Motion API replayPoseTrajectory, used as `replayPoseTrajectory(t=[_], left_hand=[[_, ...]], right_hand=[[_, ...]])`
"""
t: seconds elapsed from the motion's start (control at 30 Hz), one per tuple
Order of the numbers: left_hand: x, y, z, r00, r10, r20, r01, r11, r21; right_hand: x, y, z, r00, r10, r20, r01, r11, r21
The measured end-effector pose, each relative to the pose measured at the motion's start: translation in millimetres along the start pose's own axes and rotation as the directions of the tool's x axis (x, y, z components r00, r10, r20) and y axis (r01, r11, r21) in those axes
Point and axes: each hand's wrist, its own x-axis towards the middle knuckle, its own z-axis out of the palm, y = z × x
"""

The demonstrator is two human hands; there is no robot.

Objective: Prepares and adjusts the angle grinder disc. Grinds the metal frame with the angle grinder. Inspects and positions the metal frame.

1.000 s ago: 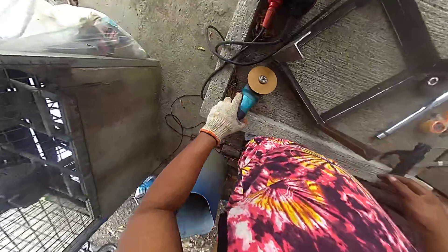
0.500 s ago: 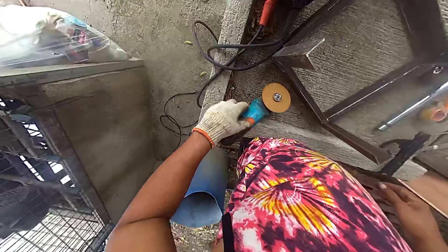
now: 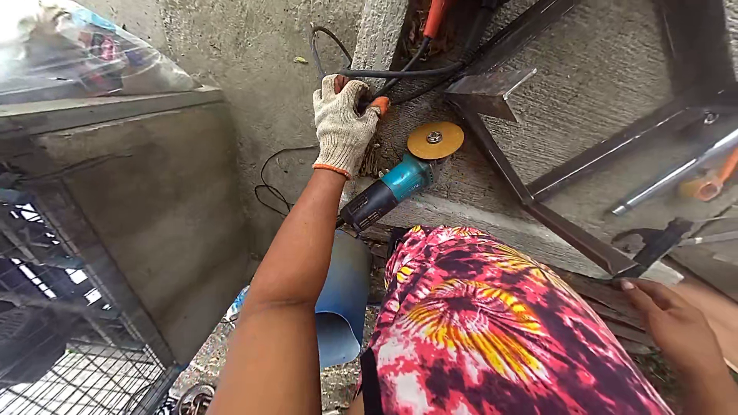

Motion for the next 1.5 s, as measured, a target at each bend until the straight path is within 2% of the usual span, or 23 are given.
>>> replayPoseTrajectory(t=[0.1,0.27,0.37,0.43,0.5,0.57,0.67,0.77,0.83,0.97,1.07,1.2,1.37,1.5], left_hand=[[-0.1,-7.2,-3.1,1.000,0.019,0.015,-0.017,0.994,-0.106],[1.5,-8.2,-18.3,0.992,-0.016,0.122,0.021,0.999,-0.045],[-20.8,27.4,-37.3,0.995,-0.070,0.075,0.070,0.998,0.002],[-53.1,57.1,-38.6,0.997,0.020,-0.070,-0.023,0.998,-0.052],[-90.3,84.9,-29.5,0.969,0.210,-0.132,-0.232,0.955,-0.185],[-129.3,119.8,-10.4,0.928,0.359,-0.094,-0.369,0.865,-0.341],[-176.0,173.9,25.4,0.843,0.524,0.121,-0.440,0.801,-0.405],[-195.2,219.4,61.6,0.643,0.691,0.330,-0.600,0.723,-0.343],[-193.4,240.8,80.6,0.535,0.743,0.402,-0.681,0.661,-0.316],[-193.8,264.7,108.0,0.438,0.733,0.521,-0.767,0.606,-0.209],[-198.9,262.9,117.1,0.472,0.760,0.447,-0.796,0.585,-0.156],[-209.7,258.2,115.2,0.555,0.734,0.392,-0.758,0.640,-0.125],[-211.4,259.8,112.9,0.580,0.715,0.391,-0.760,0.648,-0.058],[-207.6,263.0,112.6,0.566,0.713,0.413,-0.773,0.634,-0.036]], right_hand=[[9.5,-2.9,4.0,1.000,-0.014,0.019,0.014,1.000,-0.018],[21.8,-16.7,12.1,0.999,-0.019,0.046,0.022,0.998,-0.059],[31.0,-40.6,8.1,0.999,-0.018,0.047,0.021,0.998,-0.063],[50.2,-56.2,8.7,0.999,-0.010,0.040,0.011,1.000,-0.019],[74.8,-64.2,14.7,1.000,0.003,0.013,-0.003,0.999,0.044],[101.9,-69.1,24.6,1.000,0.023,-0.003,-0.023,0.996,0.091],[141.3,-80.5,41.9,1.000,0.001,-0.015,0.001,0.993,0.118],[168.6,-95.0,56.3,1.000,0.006,0.023,-0.008,0.998,0.060],[179.3,-100.6,60.2,0.999,0.021,0.043,-0.022,1.000,0.017],[196.6,-91.1,62.4,0.990,-0.025,0.140,0.031,0.999,-0.039],[203.6,-91.3,57.8,0.979,-0.055,0.195,0.067,0.996,-0.058],[200.6,-90.4,54.9,0.967,-0.088,0.239,0.101,0.994,-0.043],[196.9,-91.1,55.1,0.968,-0.095,0.233,0.100,0.995,-0.010],[195.7,-89.5,57.0,0.968,-0.100,0.232,0.102,0.995,0.002]])
